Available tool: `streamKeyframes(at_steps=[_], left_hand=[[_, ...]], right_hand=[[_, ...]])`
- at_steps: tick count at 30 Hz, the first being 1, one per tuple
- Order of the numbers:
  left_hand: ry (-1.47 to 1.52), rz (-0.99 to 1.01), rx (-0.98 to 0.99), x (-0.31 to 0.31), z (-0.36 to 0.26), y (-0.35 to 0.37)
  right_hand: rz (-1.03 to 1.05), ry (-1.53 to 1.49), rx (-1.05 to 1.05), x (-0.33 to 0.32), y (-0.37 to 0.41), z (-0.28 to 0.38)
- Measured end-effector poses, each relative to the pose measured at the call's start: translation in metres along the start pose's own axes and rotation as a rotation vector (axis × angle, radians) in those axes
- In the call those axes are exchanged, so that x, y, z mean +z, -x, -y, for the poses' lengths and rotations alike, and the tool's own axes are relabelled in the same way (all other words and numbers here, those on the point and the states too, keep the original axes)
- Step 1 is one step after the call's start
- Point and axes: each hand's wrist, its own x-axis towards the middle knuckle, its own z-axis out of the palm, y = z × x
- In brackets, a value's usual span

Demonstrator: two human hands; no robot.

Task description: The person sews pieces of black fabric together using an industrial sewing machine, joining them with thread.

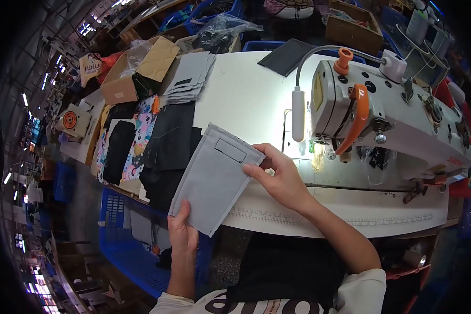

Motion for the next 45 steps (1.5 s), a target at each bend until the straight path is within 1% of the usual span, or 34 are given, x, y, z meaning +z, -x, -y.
streamKeyframes(at_steps=[4,7,8,10,11,12,14,15,16,19,40,44,45], left_hand=[[0.001,0.004,0.004,0.001,0.002,-0.006],[0.013,-0.006,0.007,-0.003,0.003,-0.009],[-0.101,0.093,0.179,-0.006,0.003,-0.009],[-0.331,0.294,0.517,-0.012,0.001,-0.009],[-0.332,0.301,0.512,-0.014,-0.004,-0.008],[-0.633,0.321,0.733,-0.015,-0.013,-0.004],[-1.242,0.343,1.165,-0.016,-0.024,0.004],[-1.243,0.348,1.159,-0.018,-0.021,0.007],[-1.27,0.336,1.147,-0.02,-0.018,0.01],[-1.328,0.316,1.129,-0.026,-0.012,0.012],[-1.31,0.332,1.13,-0.032,-0.007,0.012],[-1.283,0.335,1.146,-0.029,-0.006,0.007],[-1.271,0.342,1.152,-0.028,-0.006,0.005]], right_hand=[[-0.01,-0.007,0.006,-0.003,-0.003,-0.001],[0.043,-0.029,0.05,-0.008,-0.004,-0.006],[0.038,-0.027,0.048,-0.007,-0.006,-0.005],[-0.102,-0.19,0.074,0.0,-0.009,-0.003],[-0.173,-0.272,0.087,0.002,-0.009,-0.003],[-0.18,-0.276,0.09,0.001,-0.008,-0.003],[-0.005,-0.646,0.234,-0.004,-0.009,-0.002],[0.084,-0.831,0.304,-0.006,-0.009,-0.002],[0.078,-0.835,0.31,-0.007,-0.008,-0.005],[0.097,-0.716,0.242,-0.006,-0.011,-0.014],[0.069,-0.694,0.238,-0.009,-0.014,-0.018],[0.08,-0.762,0.221,-0.011,-0.014,-0.017],[0.063,-0.711,0.212,-0.011,-0.014,-0.016]])
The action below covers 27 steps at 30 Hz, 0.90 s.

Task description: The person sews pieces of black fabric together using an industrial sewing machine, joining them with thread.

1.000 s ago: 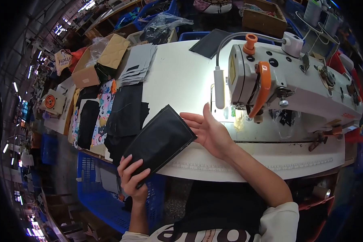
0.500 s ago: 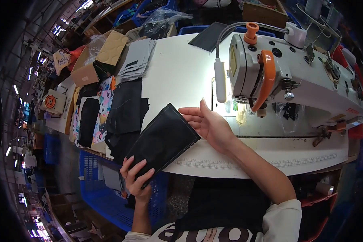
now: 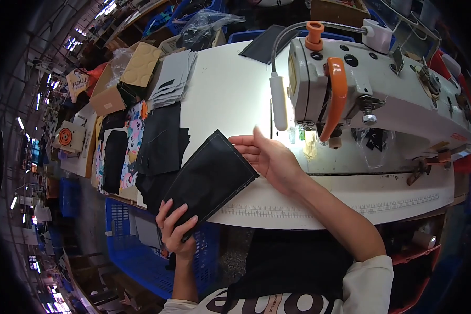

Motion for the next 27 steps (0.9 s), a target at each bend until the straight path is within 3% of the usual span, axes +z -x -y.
streamKeyframes(at_steps=[6,9,11,13,18,22,24,26,27], left_hand=[[-0.002,0.112,-0.005,-0.007,0.005,-0.022],[-0.374,0.419,0.15,-0.013,0.014,-0.053],[-0.272,0.534,0.083,-0.013,0.002,-0.073],[-0.153,0.652,0.016,-0.007,-0.005,-0.081],[-0.055,0.573,0.062,0.027,-0.01,-0.08],[-0.041,0.479,0.113,0.054,-0.023,-0.076],[-0.02,0.437,0.124,0.063,-0.032,-0.08],[0.03,0.424,0.134,0.07,-0.034,-0.079],[0.089,0.437,0.142,0.076,-0.033,-0.083]], right_hand=[[-0.063,0.271,-0.036,-0.002,0.012,0.006],[-0.195,0.464,-0.096,-0.004,0.03,-0.003],[-0.253,0.578,-0.099,-0.007,0.052,-0.006],[-0.322,1.45,-0.37,-0.008,0.084,0.004],[-0.397,1.531,-0.248,-0.025,0.137,0.021],[-0.45,1.439,-0.266,-0.031,0.156,0.02],[-0.467,1.444,-0.378,-0.032,0.164,0.012],[-0.27,1.466,-0.319,-0.022,0.186,-0.009],[-0.065,1.419,-0.406,-0.018,0.188,-0.024]])
